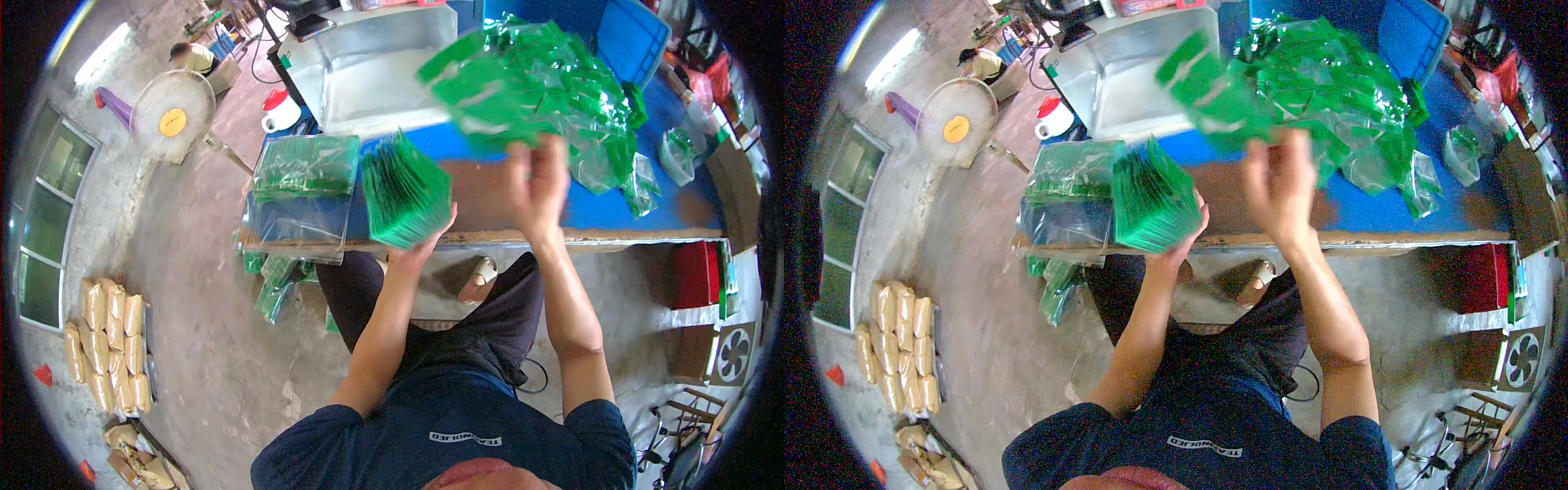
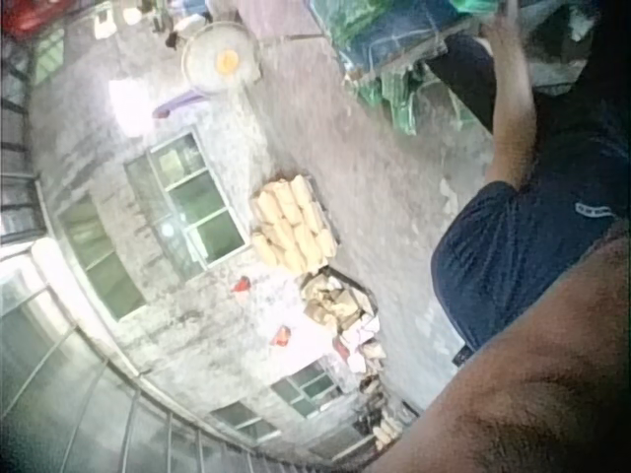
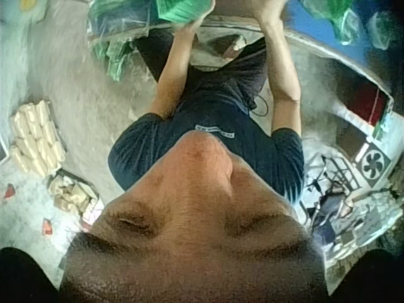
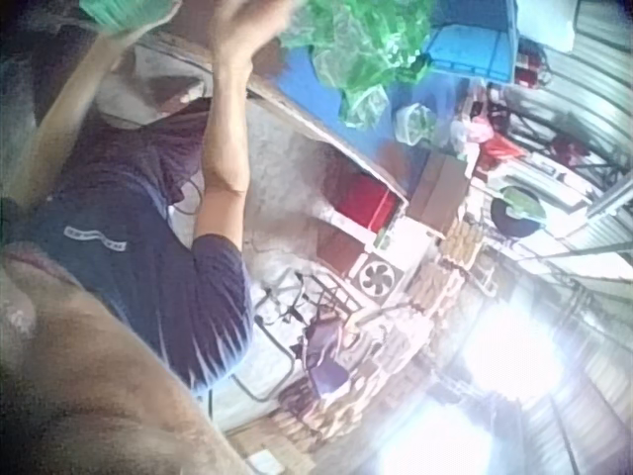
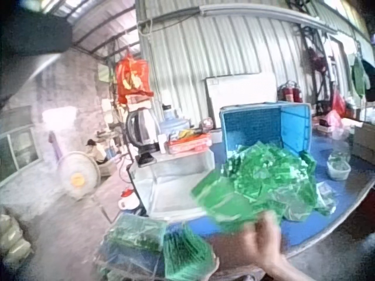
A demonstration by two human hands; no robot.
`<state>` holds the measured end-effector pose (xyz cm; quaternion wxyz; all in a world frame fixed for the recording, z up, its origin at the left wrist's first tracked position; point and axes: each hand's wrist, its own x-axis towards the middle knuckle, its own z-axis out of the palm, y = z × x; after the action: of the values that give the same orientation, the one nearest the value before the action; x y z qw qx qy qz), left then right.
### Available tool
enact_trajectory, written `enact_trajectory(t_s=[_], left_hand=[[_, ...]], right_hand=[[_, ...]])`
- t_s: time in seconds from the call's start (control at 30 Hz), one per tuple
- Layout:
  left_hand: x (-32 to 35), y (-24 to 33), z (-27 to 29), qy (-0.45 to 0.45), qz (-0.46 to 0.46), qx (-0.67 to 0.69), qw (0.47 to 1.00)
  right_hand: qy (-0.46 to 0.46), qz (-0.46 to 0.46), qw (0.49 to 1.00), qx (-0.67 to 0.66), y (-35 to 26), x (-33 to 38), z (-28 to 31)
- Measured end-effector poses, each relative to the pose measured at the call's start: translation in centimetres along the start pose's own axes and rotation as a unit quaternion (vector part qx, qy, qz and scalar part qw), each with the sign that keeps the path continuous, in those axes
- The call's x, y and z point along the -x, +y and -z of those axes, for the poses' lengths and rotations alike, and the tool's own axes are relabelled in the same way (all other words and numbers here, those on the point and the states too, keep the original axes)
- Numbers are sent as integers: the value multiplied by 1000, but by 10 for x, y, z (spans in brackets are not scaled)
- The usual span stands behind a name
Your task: Sorting small green plastic packets and packing them into larger clear plastic bags in a manufacturing facility.
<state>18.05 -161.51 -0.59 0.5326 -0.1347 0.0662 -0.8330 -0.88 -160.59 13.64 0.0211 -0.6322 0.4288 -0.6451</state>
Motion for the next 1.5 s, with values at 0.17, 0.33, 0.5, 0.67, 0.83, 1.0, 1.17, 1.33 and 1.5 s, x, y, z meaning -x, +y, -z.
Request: enact_trajectory(t_s=[0.17,0.33,0.5,0.67,0.83,1.0,1.17,1.33,1.5], left_hand=[[-3,-21,-21,-13,-1,-110,994],[-2,-5,-20,124,-74,-352,925],[-20,10,-47,-14,-150,-692,706],[-30,19,-41,-57,-43,-829,555],[-25,33,-35,-70,-41,-864,496],[-30,34,-28,-57,-2,-838,542],[2,15,-55,-38,-51,-767,638],[11,-26,-54,31,-120,-582,804],[27,-27,-51,51,-126,-420,897]], right_hand=[[-302,-222,913,-163,18,34,-13],[-347,-308,858,-222,25,10,-5],[-392,-79,915,-57,46,32,-26],[-337,-55,939,40,86,78,-34],[-339,-35,940,-24,80,71,-30],[-343,-87,934,53,80,79,-33],[-425,-183,887,-1,39,57,-23],[-207,-256,877,-349,14,84,-21],[-152,-319,877,-325,-13,90,-27]])
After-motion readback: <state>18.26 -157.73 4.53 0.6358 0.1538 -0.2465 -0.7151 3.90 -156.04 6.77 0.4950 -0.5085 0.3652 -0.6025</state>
